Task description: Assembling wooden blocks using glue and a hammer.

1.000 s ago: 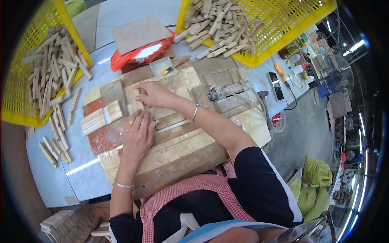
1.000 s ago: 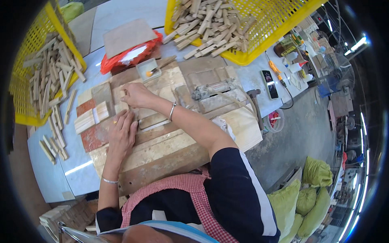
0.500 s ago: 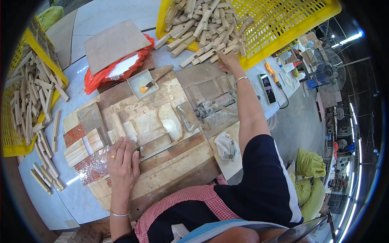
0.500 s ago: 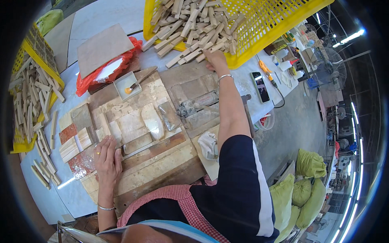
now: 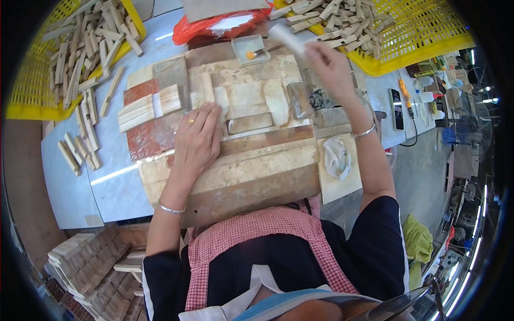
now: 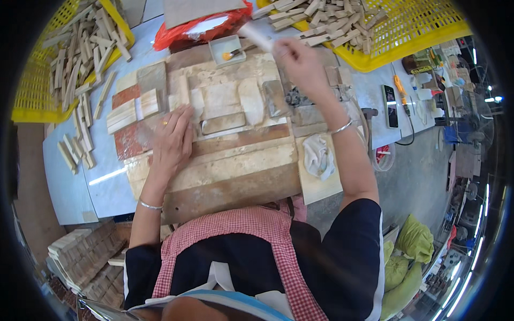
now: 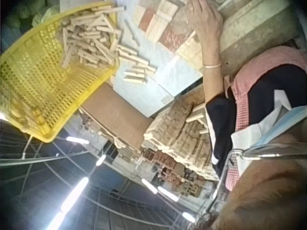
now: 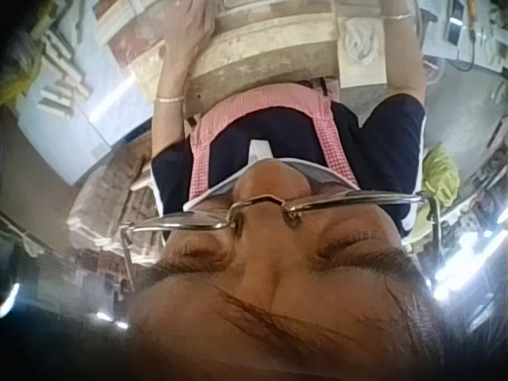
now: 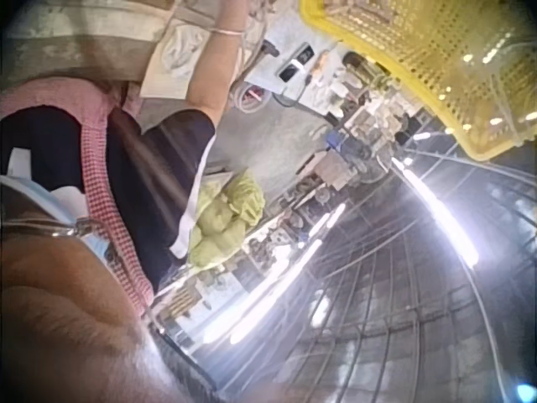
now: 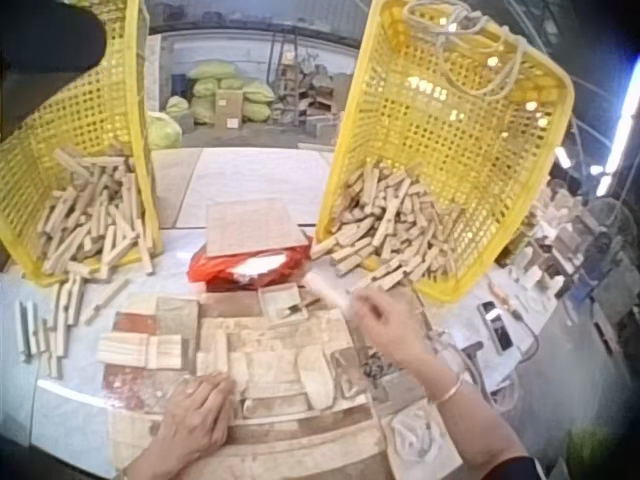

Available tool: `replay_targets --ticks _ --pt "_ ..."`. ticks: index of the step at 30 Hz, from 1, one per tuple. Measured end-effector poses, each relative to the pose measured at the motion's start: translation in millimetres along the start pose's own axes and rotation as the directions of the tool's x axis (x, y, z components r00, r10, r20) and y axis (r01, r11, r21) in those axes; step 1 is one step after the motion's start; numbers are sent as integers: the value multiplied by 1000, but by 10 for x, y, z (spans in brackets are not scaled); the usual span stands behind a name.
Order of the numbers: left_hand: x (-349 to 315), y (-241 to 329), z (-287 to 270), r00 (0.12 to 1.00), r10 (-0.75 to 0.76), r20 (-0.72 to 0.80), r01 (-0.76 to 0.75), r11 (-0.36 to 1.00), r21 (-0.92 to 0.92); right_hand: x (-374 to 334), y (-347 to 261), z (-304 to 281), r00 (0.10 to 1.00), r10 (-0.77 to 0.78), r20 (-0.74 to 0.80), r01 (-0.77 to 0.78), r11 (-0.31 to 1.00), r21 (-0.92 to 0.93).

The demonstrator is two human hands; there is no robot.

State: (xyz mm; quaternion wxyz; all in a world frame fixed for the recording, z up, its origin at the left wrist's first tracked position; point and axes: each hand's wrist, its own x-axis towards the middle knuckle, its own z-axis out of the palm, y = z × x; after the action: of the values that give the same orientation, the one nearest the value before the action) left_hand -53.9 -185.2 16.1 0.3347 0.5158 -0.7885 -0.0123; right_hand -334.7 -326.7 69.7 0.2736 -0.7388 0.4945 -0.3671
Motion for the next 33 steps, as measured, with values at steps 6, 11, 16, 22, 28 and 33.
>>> replay_targets --ticks 6,11,16,22,28,33 --pt "-70 0 8 996 -90 -5 90 996 1 -633 -174 656 883 -335 328 413 886 -209" --pt "-115 -5 -35 992 -123 21 123 992 22 -690 -202 707 881 -290 374 364 920 -145" --pt "-103 7 -26 996 -85 2 85 996 26 -597 -202 674 870 -209 447 279 956 -95" --pt "-104 -4 5 998 -66 18 65 997 51 -534 -221 639 851 -179 493 242 968 -67" --pt "-67 54 -15 998 -59 2 59 996 62 -494 -279 695 841 -201 502 317 935 -158" --pt "129 426 191 997 47 66 -39 993 -114 -475 -310 714 861 -172 479 258 959 -118"
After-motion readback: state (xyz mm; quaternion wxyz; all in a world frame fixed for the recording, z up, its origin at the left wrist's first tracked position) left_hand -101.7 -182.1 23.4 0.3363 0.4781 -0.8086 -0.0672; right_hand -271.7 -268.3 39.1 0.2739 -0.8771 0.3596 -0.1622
